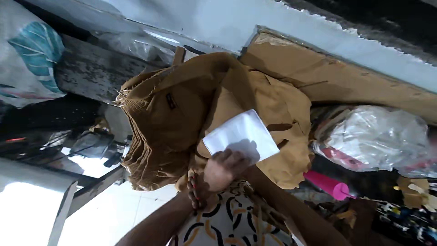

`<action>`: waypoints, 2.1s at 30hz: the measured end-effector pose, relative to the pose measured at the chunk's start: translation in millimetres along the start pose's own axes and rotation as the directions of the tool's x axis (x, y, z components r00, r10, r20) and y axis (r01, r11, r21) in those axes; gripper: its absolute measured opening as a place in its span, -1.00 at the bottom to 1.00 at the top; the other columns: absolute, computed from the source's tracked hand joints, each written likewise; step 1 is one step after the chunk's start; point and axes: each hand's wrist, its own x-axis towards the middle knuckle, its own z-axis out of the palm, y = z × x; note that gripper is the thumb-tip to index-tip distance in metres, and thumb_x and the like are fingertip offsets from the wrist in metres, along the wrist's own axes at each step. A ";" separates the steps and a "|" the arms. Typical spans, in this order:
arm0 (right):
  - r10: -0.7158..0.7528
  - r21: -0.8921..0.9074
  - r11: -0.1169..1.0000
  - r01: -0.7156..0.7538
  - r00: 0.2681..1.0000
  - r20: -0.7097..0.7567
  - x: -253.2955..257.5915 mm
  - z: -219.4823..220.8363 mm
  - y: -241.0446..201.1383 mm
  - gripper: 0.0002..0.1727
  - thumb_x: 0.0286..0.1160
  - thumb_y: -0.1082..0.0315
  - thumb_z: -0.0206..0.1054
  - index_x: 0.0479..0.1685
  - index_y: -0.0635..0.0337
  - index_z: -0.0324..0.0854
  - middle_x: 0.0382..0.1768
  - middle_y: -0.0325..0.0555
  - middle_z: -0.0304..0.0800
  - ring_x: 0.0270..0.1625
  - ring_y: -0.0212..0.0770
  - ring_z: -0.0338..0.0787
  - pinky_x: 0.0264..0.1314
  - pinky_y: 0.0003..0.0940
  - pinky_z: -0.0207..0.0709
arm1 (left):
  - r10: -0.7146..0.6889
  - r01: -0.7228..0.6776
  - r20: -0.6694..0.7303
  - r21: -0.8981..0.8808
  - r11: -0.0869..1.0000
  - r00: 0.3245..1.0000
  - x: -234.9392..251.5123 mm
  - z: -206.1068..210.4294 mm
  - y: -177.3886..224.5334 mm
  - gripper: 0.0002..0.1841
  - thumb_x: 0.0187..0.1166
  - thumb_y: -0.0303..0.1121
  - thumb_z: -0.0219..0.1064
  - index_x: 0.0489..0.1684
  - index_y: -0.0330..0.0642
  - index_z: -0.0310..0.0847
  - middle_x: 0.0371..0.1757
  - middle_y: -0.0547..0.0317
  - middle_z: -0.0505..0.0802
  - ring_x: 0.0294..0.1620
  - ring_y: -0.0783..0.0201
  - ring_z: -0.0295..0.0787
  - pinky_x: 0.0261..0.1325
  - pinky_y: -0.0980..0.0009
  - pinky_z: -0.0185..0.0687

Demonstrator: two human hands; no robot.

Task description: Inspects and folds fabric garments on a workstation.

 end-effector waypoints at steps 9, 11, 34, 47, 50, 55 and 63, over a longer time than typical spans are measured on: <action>-0.038 0.692 0.714 -0.107 0.981 0.190 1.9 -9.3 8.3 -0.64 0.83 0.47 -0.21 0.00 0.15 0.57 -0.23 -0.26 0.84 -0.11 -0.38 0.82 0.07 -0.41 0.71 | 0.037 -0.030 -0.067 0.106 0.994 0.997 -28.1 14.8 -12.9 -0.78 0.59 -0.41 0.29 -0.17 0.12 0.91 -0.14 0.34 0.96 -0.23 0.24 0.82 -0.10 0.32 0.63; -0.019 0.655 0.748 -0.112 0.982 0.189 1.2 -9.5 1.3 -0.65 0.83 0.47 -0.20 -0.01 0.16 0.57 -0.24 -0.28 0.85 -0.11 -0.41 0.82 0.07 -0.45 0.71 | 0.044 -0.036 -0.064 0.114 0.993 0.997 -25.8 13.6 -13.8 -0.77 0.61 -0.40 0.27 -0.17 0.12 0.91 -0.13 0.35 0.96 -0.23 0.26 0.81 -0.10 0.32 0.62; 0.170 0.677 0.707 -0.204 0.978 0.118 11.4 -4.3 -22.9 -0.71 0.64 0.59 -0.15 -0.01 0.16 0.47 -0.25 -0.17 0.78 -0.20 -0.32 0.80 -0.09 -0.36 0.72 | -0.364 0.456 -0.492 0.075 0.887 0.790 21.0 -86.9 -72.4 -0.69 0.61 -0.37 0.38 0.23 -0.31 0.67 0.27 -0.19 0.69 0.37 0.09 0.62 0.45 0.33 0.51; 0.031 0.558 0.807 -0.193 0.958 0.286 -6.3 -15.6 -34.8 -0.63 0.62 0.48 -0.18 -0.14 0.13 0.62 -0.25 -0.28 0.87 -0.13 -0.44 0.82 0.05 -0.47 0.71 | -0.611 0.681 0.317 -0.207 0.702 0.726 23.6 -39.7 -51.0 -0.46 0.82 -0.16 0.13 0.71 -0.23 0.37 0.64 -0.11 0.58 0.50 -0.02 0.66 0.52 -0.03 0.56; 0.086 0.430 0.886 -0.175 0.972 0.218 -14.5 -4.3 -50.0 -0.67 0.73 0.51 -0.15 -0.08 0.25 0.59 -0.25 -0.22 0.85 -0.13 -0.41 0.82 0.07 -0.47 0.71 | -0.570 0.583 -0.185 0.015 0.813 0.800 -5.8 -77.9 -47.2 -0.63 0.57 -0.24 0.43 0.28 -0.18 0.73 0.30 -0.13 0.77 0.33 -0.10 0.70 0.37 -0.04 0.61; 0.008 0.287 0.954 -0.089 0.962 0.272 -30.8 17.1 -76.6 -0.69 0.75 0.47 -0.12 0.06 0.24 0.58 -0.12 -0.25 0.86 0.00 -0.42 0.82 0.20 -0.42 0.70 | -0.732 0.808 -0.355 0.154 0.568 0.582 -51.3 -113.2 -60.6 -0.50 0.45 -0.18 0.56 0.21 -0.37 0.62 0.10 -0.34 0.75 0.10 -0.27 0.75 0.15 -0.22 0.65; -0.070 0.310 0.951 -0.013 0.964 0.256 -33.9 24.3 -78.1 -0.73 0.75 0.46 -0.08 0.13 0.24 0.53 -0.06 -0.19 0.83 0.07 -0.37 0.81 0.25 -0.34 0.69 | -0.762 0.832 -0.367 0.063 0.551 0.533 -57.1 -112.5 -61.3 -0.54 0.41 -0.27 0.60 0.17 -0.33 0.62 -0.06 -0.19 0.79 -0.17 -0.09 0.78 -0.10 -0.10 0.70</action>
